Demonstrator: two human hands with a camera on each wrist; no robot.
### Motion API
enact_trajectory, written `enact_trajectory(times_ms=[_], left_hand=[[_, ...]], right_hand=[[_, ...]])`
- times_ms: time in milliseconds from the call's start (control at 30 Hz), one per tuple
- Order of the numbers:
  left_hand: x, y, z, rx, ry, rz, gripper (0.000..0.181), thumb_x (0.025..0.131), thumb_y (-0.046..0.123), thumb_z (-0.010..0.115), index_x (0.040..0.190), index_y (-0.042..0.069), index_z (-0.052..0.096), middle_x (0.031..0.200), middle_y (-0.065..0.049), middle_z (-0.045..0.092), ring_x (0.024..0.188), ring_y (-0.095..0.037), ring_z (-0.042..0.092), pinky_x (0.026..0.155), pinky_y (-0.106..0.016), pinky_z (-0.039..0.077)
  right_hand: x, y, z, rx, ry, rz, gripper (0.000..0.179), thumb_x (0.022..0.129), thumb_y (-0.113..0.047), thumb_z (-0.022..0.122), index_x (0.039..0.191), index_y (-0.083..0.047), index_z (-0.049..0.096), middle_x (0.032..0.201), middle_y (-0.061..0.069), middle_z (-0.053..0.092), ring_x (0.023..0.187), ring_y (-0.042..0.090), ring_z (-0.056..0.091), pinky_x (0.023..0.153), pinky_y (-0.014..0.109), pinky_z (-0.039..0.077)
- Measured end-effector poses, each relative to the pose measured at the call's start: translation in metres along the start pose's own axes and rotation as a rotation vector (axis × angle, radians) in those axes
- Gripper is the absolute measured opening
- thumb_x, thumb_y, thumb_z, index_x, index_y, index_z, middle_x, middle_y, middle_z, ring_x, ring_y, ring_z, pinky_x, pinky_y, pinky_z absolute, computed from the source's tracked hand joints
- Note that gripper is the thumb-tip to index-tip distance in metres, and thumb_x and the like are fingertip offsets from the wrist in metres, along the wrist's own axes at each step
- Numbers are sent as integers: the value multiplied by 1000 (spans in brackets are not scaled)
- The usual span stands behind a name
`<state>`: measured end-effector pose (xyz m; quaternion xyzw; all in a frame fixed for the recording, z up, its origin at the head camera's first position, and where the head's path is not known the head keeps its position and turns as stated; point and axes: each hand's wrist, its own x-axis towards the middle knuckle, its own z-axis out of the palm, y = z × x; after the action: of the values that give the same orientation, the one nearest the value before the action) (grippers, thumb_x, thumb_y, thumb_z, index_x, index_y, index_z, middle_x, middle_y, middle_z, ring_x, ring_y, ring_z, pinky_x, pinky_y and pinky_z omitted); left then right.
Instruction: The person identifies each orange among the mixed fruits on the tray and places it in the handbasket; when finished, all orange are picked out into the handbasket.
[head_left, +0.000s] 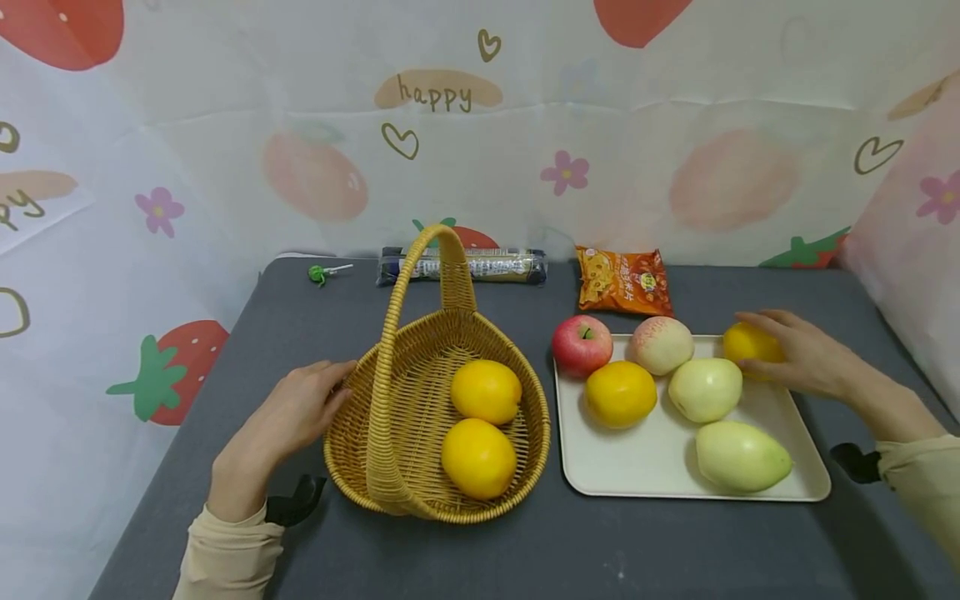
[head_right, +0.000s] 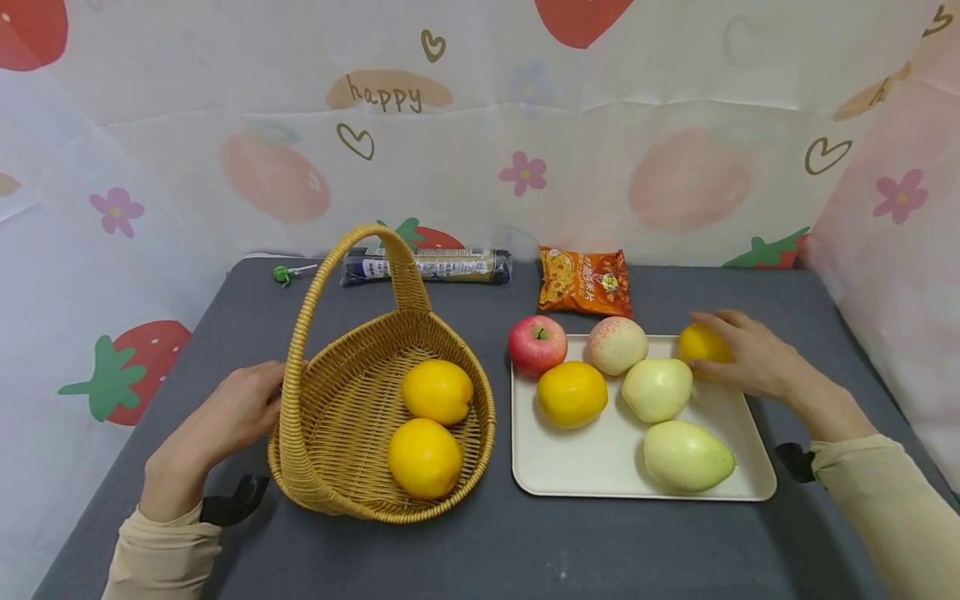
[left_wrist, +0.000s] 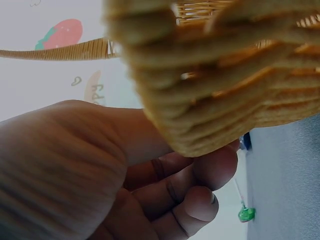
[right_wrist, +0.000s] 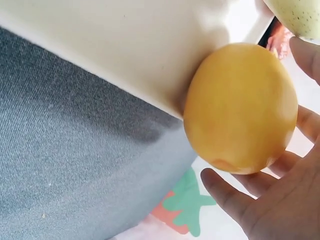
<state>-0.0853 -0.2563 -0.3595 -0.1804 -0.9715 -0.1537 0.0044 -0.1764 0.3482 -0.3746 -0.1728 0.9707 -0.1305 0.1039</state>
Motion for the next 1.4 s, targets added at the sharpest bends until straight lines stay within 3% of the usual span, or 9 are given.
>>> enact_trajectory(times_ms=[367, 733, 1167, 1400], left_hand=[[0, 0, 0, -4, 3, 2, 33, 93, 5, 62, 125, -5, 61, 108, -19, 69, 93, -31, 68, 83, -49, 57], [0, 1, -1, 3, 1, 2, 34, 93, 6, 62, 126, -6, 60, 109, -21, 69, 94, -33, 68, 82, -49, 57], [1, 3, -2, 9, 5, 8, 34, 93, 6, 62, 125, -5, 61, 109, -20, 69, 95, -33, 68, 82, -49, 57], [1, 3, -2, 14, 16, 21, 34, 93, 5, 62, 125, -7, 61, 108, -21, 69, 94, -34, 68, 81, -49, 56]], right_hand=[[0, 0, 3, -34, 13, -29, 67, 88, -30, 70, 142, 1, 44, 143, 38, 34, 121, 60, 41, 93, 73, 39], [-1, 3, 5, -25, 33, -75, 72, 78, -12, 78, 139, 3, 44, 140, 39, 35, 120, 61, 41, 94, 73, 38], [-3, 3, 5, -18, 55, -104, 71, 77, -9, 79, 138, 2, 46, 137, 38, 39, 118, 58, 44, 92, 71, 40], [-3, 3, 4, -33, 54, -82, 72, 78, -14, 80, 139, 2, 45, 135, 36, 41, 116, 57, 46, 91, 71, 42]])
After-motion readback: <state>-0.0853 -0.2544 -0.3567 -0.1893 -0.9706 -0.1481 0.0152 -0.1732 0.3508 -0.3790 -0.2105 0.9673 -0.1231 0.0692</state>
